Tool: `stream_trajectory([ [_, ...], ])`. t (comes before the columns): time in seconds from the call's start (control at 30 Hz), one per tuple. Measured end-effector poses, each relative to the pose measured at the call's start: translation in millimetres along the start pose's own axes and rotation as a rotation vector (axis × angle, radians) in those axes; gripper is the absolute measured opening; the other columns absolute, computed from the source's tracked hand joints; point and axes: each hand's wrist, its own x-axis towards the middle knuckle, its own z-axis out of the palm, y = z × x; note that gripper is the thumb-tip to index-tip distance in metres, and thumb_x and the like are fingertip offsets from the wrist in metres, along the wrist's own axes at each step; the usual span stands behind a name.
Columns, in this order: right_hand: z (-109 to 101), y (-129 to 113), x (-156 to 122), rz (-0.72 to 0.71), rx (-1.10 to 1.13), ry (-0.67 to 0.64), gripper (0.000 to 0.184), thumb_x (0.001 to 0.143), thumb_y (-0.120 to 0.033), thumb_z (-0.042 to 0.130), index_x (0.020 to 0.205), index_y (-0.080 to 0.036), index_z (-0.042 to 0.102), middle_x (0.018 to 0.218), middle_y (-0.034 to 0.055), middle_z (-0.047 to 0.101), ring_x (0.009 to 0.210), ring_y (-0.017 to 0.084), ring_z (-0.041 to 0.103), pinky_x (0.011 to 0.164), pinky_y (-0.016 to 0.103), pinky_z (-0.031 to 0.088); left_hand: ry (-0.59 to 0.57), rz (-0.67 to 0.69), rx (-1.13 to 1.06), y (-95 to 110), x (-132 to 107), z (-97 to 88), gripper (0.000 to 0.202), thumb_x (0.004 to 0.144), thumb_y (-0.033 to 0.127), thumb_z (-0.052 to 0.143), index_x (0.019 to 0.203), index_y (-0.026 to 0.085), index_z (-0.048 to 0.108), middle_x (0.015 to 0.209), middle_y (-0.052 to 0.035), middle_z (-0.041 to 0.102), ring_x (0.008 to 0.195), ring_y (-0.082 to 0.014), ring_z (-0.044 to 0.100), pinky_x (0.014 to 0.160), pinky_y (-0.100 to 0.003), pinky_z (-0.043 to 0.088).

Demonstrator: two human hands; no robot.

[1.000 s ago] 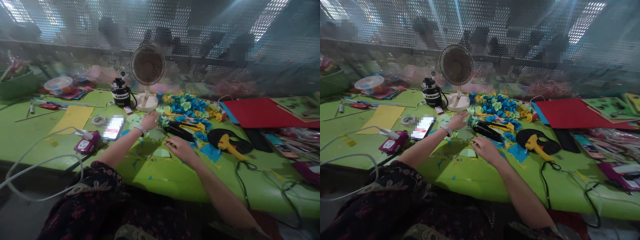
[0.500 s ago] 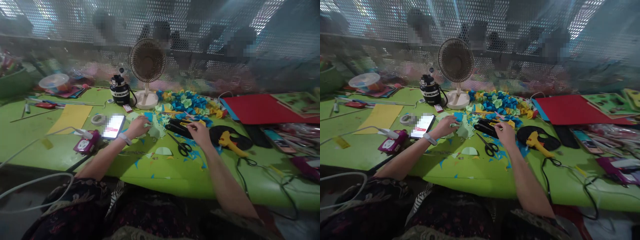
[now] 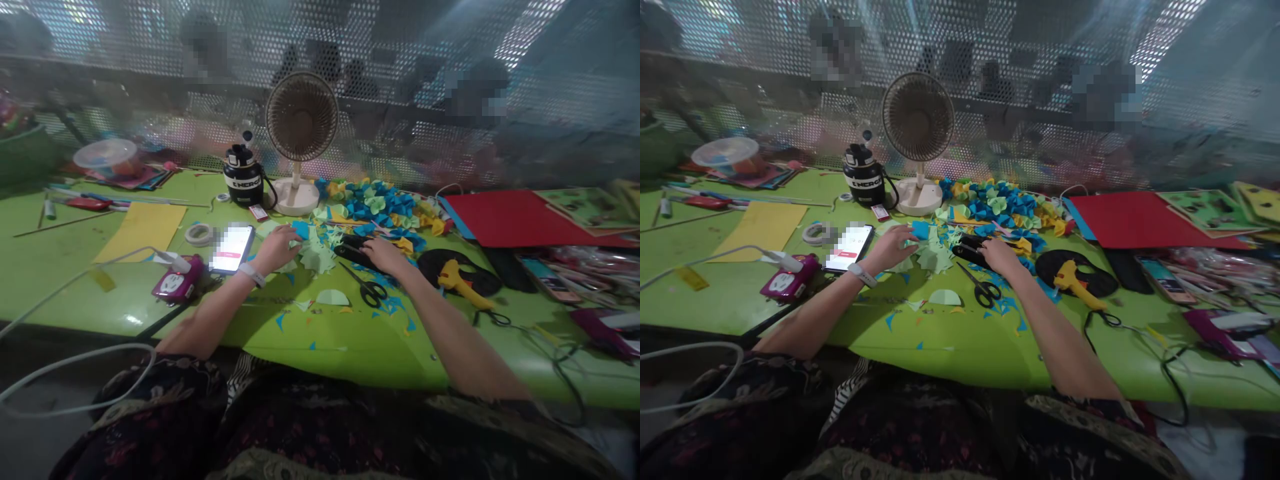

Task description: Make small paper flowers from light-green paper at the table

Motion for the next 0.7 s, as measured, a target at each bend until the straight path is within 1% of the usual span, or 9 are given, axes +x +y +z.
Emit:
stream_trajectory([
  [0.07,3.8,-3.0,-4.3,0.008,-0.015,0.023,0.023,0.093,-0.024,0.052,0.091,-0.017,0.073,0.091,0.0131,0.071,0.087,0.024,0.064,0.072,0.032,0.045,0.007,-0.012,0.01,-2.0,0.6,0.6,0.02,0.086,0.025,0.063,0.101,0.019,0.074,0.12,-0.0097,0.07,0.124,-0.0254,0.057,0.11,-0.044,0.043],
  [0.13,7.1,-8.7,-12.6,0.022,-0.027,0.057,0.025,0.095,-0.024,0.049,0.099,-0.015,0.072,0.097,0.0162,0.07,0.092,0.027,0.063,0.077,0.035,0.045,0.007,-0.013,0.022,-3.0,1.0,2.1,0.022,0.085,0.026,0.062,0.103,0.019,0.074,0.12,-0.0101,0.07,0.123,-0.0259,0.057,0.11,-0.043,0.043],
  [0.23,11.6,-19.6,-30.0,0.047,-0.044,0.152,0.029,0.097,-0.023,0.045,0.111,-0.011,0.068,0.109,0.0209,0.065,0.104,0.031,0.058,0.088,0.04,0.043,0.002,-0.016,0.035,-2.3,1.0,2.7,0.024,0.085,0.026,0.062,0.104,0.017,0.073,0.121,-0.0111,0.069,0.123,-0.0263,0.057,0.109,-0.042,0.044],
  [0.33,15.3,-27.1,-47.0,0.031,-0.067,0.284,0.031,0.096,-0.024,0.047,0.118,-0.011,0.064,0.11,0.0202,0.062,0.108,0.032,0.054,0.094,0.043,0.04,0.002,0.001,0.043,-1.4,0.8,-1.5,0.025,0.085,0.025,0.061,0.106,0.019,0.072,0.121,-0.0091,0.069,0.122,-0.0249,0.058,0.109,-0.042,0.043],
  [0.4,17.0,-28.4,-55.3,-0.006,-0.052,0.329,0.031,0.095,-0.026,0.051,0.12,-0.013,0.064,0.11,0.0186,0.061,0.108,0.033,0.053,0.094,0.044,0.041,0.006,0.015,0.059,-2.7,1.1,-5.9,0.024,0.085,0.024,0.06,0.105,0.019,0.072,0.118,-0.0084,0.07,0.119,-0.025,0.059,0.109,-0.042,0.044],
  [0.47,18.7,-27.1,-60.7,-0.041,-0.001,0.332,0.031,0.092,-0.028,0.056,0.119,-0.016,0.064,0.111,0.0167,0.06,0.109,0.033,0.053,0.093,0.043,0.043,0.002,0.01,0.084,-6.3,1.9,-9.6,0.023,0.084,0.024,0.059,0.102,0.019,0.073,0.115,-0.0092,0.071,0.117,-0.0262,0.06,0.107,-0.042,0.045],
  [0.57,22.1,-23.0,-64.3,-0.06,0.089,0.301,0.032,0.09,-0.031,0.06,0.119,-0.018,0.064,0.114,0.0149,0.061,0.112,0.033,0.055,0.093,0.044,0.046,-0.036,-0.016,0.123,-13.6,2.9,-10.9,0.024,0.082,0.023,0.058,0.099,0.017,0.074,0.111,-0.0108,0.072,0.114,-0.0279,0.062,0.104,-0.041,0.047],
  [0.63,23.8,-19.6,-65.0,-0.054,0.152,0.292,0.033,0.09,-0.032,0.06,0.12,-0.018,0.063,0.117,0.0144,0.063,0.113,0.032,0.056,0.094,0.045,0.047,-0.067,-0.011,0.135,-17.3,3.0,-8.7,0.024,0.081,0.023,0.058,0.098,0.017,0.075,0.109,-0.0115,0.073,0.114,-0.0286,0.062,0.105,-0.041,0.046],
  [0.7,23.5,-16.3,-65.6,-0.023,0.207,0.318,0.033,0.09,-0.033,0.059,0.119,-0.017,0.063,0.117,0.0145,0.065,0.112,0.032,0.058,0.095,0.046,0.047,-0.089,0.019,0.134,-18.6,2.4,-5.2,0.025,0.08,0.023,0.059,0.099,0.018,0.075,0.111,-0.011,0.073,0.116,-0.0285,0.062,0.108,-0.041,0.044],
])
